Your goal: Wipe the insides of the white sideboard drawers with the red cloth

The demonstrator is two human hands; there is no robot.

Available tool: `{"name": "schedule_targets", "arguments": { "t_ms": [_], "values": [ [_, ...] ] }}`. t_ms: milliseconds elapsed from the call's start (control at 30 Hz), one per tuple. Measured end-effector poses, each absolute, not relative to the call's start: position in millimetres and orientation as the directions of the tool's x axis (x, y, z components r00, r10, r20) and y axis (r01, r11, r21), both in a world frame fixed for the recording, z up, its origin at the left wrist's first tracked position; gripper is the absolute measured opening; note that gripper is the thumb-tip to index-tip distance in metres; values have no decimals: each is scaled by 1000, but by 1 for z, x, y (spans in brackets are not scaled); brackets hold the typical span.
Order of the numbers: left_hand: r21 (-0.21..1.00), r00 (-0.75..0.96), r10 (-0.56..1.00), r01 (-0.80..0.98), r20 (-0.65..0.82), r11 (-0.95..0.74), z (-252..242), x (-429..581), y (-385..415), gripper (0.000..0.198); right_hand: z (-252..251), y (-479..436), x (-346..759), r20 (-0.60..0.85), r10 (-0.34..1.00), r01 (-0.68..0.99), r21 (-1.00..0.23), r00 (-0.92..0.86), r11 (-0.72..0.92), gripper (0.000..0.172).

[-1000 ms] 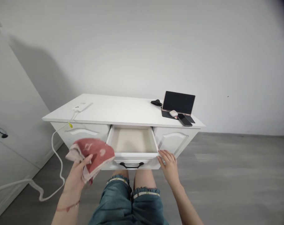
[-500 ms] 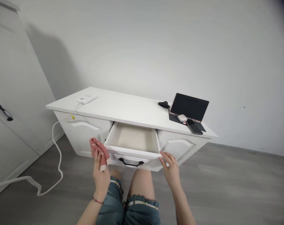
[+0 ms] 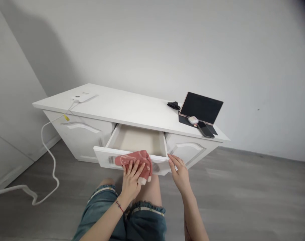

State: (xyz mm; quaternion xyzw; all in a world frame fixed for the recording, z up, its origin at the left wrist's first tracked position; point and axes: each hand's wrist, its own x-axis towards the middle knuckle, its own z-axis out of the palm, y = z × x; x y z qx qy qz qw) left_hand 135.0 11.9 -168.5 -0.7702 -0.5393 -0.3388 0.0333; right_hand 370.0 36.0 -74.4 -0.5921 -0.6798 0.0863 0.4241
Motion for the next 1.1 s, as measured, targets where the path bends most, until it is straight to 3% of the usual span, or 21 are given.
{"name": "schedule_targets", "arguments": {
  "t_ms": [233, 433, 667, 1100],
  "values": [
    [309, 401, 814, 780, 421, -544, -137, 171, 10, 70, -57, 33, 366, 392, 917, 736, -643, 78, 212, 52],
    [299, 621, 699, 632, 356, -714, -149, 202, 19, 64, -56, 33, 361, 397, 911, 744, -641, 109, 190, 61],
    [114, 745, 599, 595, 293, -795, -187, 172, 37, 56, -60, 36, 363, 390, 914, 748, -638, 111, 181, 51],
    [-20, 748, 662, 663, 59, -748, -191, 38, 48, 68, -68, 42, 366, 405, 909, 740, -641, 100, 204, 48]
  ]
}}
